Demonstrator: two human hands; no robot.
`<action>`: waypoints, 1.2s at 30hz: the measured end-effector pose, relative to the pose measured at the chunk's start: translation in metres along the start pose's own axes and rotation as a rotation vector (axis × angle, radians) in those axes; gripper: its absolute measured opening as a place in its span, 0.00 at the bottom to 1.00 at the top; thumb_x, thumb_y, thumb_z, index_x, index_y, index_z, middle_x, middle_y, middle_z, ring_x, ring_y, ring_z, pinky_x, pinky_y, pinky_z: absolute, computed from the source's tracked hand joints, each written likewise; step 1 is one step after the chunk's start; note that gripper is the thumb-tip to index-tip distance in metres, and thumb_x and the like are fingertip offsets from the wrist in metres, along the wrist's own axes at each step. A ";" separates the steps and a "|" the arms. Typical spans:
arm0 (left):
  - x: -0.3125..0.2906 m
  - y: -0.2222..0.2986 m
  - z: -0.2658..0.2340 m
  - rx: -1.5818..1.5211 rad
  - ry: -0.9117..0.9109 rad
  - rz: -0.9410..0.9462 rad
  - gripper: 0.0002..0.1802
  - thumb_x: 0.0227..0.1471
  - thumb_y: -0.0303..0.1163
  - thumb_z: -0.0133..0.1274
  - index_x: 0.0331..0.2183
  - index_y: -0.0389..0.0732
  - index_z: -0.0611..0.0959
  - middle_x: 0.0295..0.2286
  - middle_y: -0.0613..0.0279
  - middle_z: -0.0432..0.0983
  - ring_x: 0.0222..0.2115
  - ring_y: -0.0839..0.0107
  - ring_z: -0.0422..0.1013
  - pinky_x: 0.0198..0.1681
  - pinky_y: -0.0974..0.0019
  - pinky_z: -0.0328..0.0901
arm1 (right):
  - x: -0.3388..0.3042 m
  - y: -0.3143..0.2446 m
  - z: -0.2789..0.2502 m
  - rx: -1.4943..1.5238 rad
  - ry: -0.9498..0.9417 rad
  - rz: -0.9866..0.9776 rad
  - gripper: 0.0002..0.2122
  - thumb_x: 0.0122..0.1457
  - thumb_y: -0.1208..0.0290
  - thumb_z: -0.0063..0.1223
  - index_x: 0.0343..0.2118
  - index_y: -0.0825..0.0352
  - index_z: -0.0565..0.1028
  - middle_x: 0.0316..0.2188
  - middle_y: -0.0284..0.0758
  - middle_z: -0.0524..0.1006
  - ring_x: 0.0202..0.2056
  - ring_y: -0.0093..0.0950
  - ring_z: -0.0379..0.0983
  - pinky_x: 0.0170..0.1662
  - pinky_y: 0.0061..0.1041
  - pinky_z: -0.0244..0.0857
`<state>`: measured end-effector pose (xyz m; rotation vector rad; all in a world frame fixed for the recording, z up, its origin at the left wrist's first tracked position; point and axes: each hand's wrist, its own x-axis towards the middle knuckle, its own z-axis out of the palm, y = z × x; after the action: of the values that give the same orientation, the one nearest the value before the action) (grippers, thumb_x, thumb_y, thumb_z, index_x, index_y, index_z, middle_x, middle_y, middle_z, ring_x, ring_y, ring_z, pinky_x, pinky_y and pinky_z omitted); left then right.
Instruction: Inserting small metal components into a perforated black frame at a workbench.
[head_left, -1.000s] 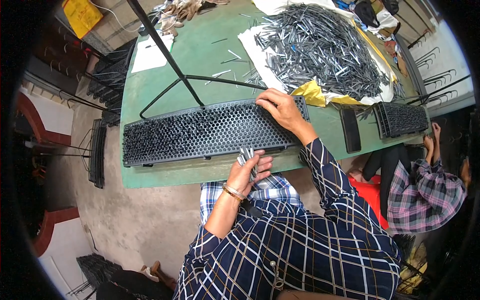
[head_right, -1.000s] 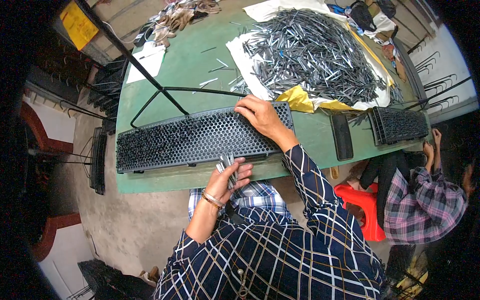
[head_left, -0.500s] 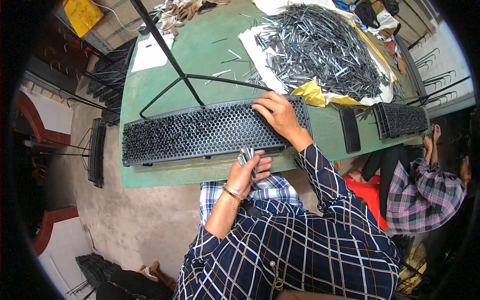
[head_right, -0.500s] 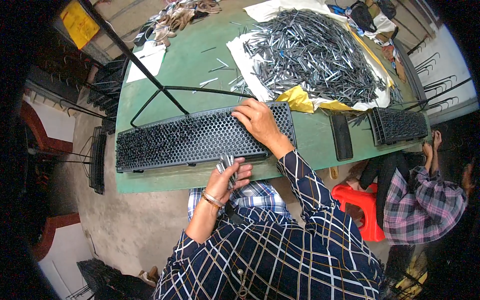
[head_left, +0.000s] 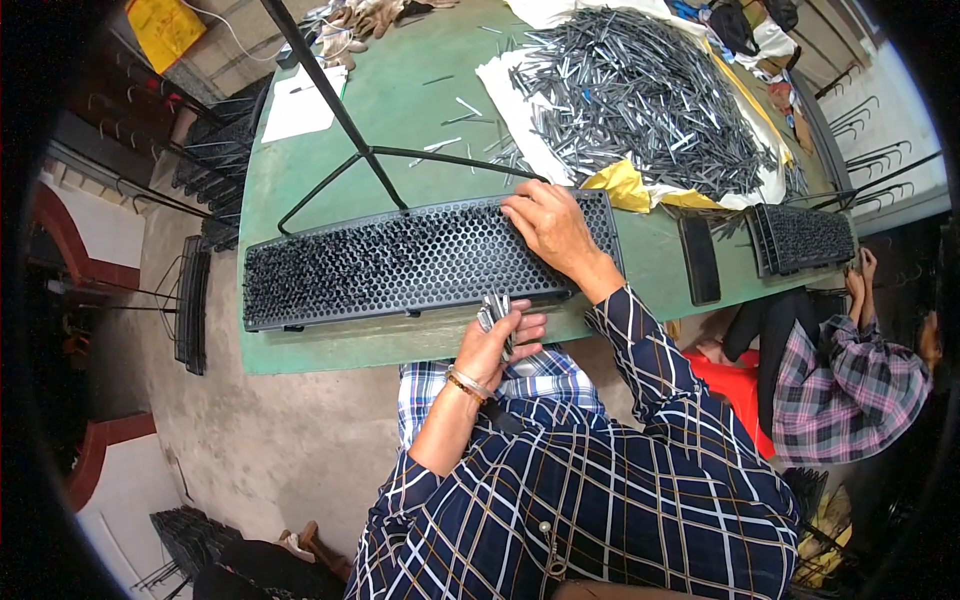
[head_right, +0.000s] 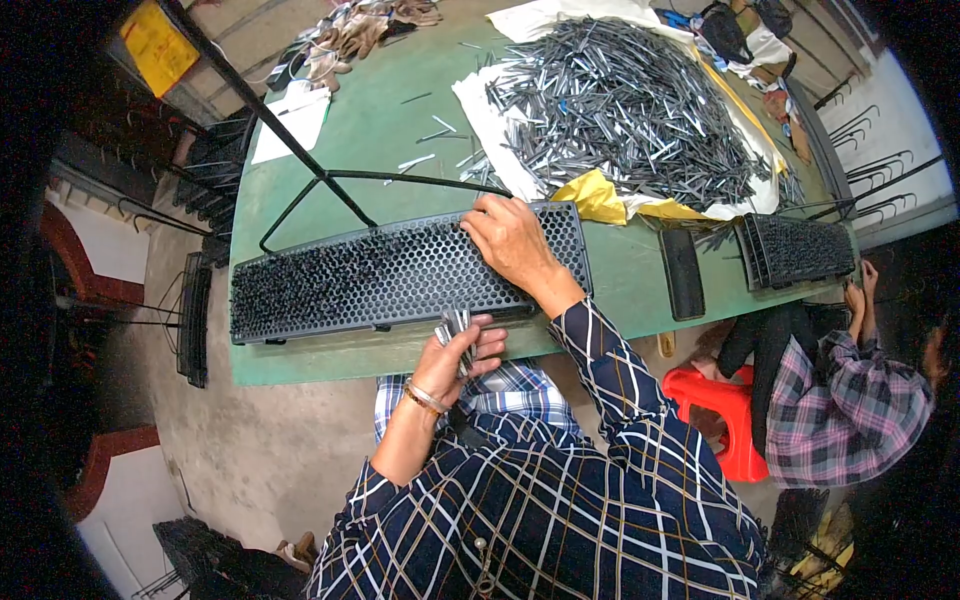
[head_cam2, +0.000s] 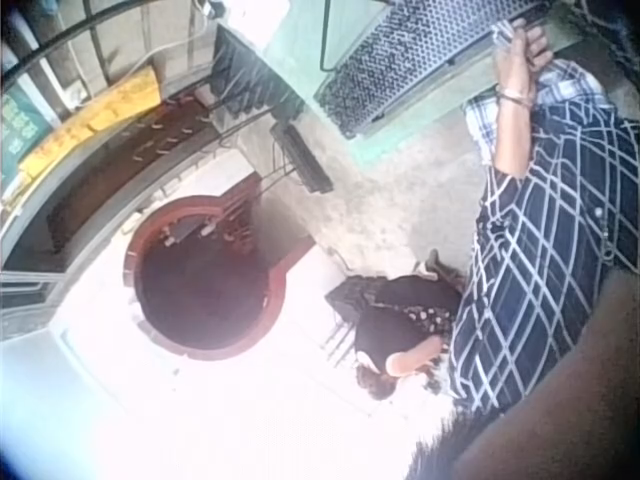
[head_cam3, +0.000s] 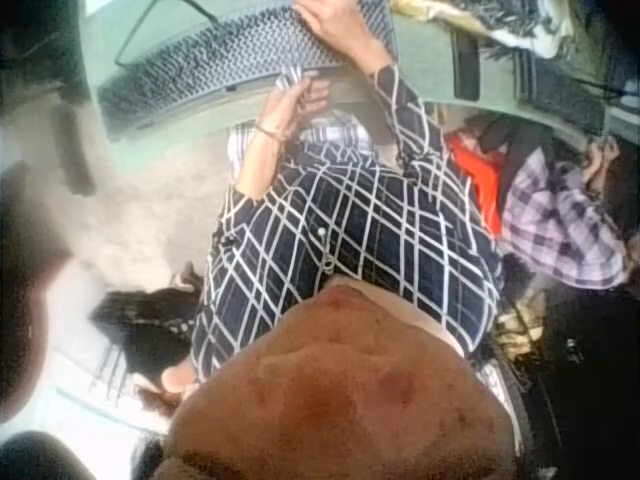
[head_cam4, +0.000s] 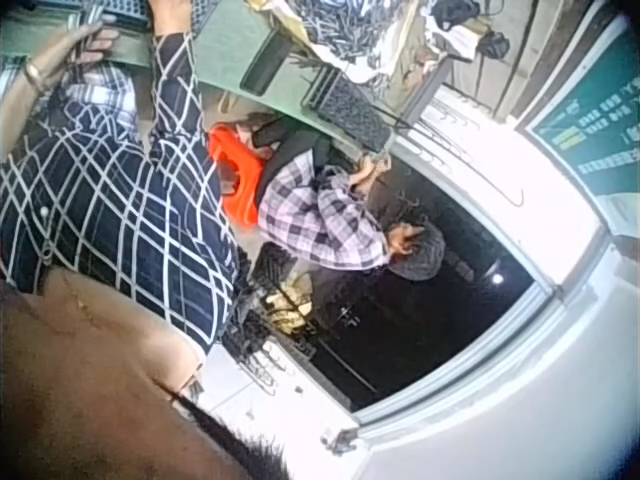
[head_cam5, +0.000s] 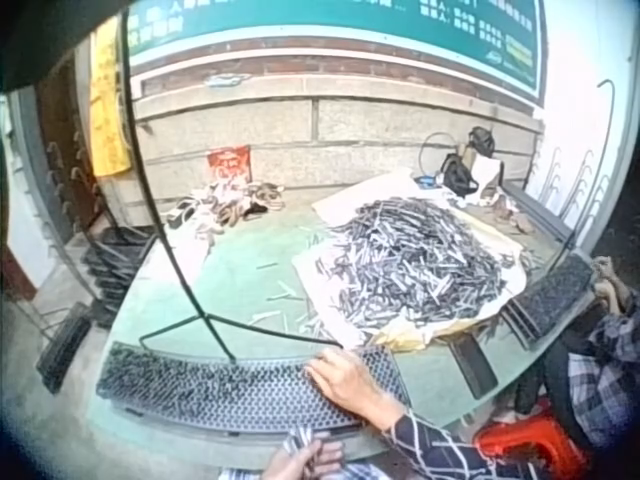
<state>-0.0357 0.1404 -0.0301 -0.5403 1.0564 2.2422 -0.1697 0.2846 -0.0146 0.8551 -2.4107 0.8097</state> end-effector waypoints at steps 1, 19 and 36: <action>0.000 -0.001 -0.001 -0.001 0.000 0.000 0.17 0.56 0.32 0.45 0.46 0.34 0.70 0.39 0.49 0.74 0.36 0.67 0.74 0.36 0.66 0.72 | 0.000 0.000 -0.001 -0.019 -0.005 -0.013 0.05 0.50 0.73 0.55 0.30 0.67 0.76 0.29 0.34 0.73 0.31 0.33 0.70 0.35 0.30 0.62; -0.006 0.013 0.008 -0.073 -0.081 0.139 0.15 0.57 0.30 0.43 0.45 0.34 0.71 0.39 0.50 0.74 0.37 0.65 0.74 0.37 0.65 0.73 | -0.032 -0.039 -0.026 0.830 -0.522 0.510 0.12 0.49 0.66 0.59 0.28 0.72 0.78 0.23 0.35 0.76 0.25 0.21 0.70 0.28 0.20 0.63; 0.004 0.005 0.004 -0.005 0.001 0.115 0.15 0.57 0.32 0.43 0.43 0.32 0.72 0.37 0.48 0.75 0.35 0.66 0.74 0.34 0.65 0.73 | -0.016 -0.013 -0.037 0.634 0.041 0.684 0.08 0.54 0.71 0.55 0.32 0.71 0.77 0.22 0.28 0.76 0.21 0.13 0.67 0.23 0.14 0.61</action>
<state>-0.0428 0.1421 -0.0275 -0.4938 1.1082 2.3450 -0.1413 0.3067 0.0075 0.1612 -2.4356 1.8858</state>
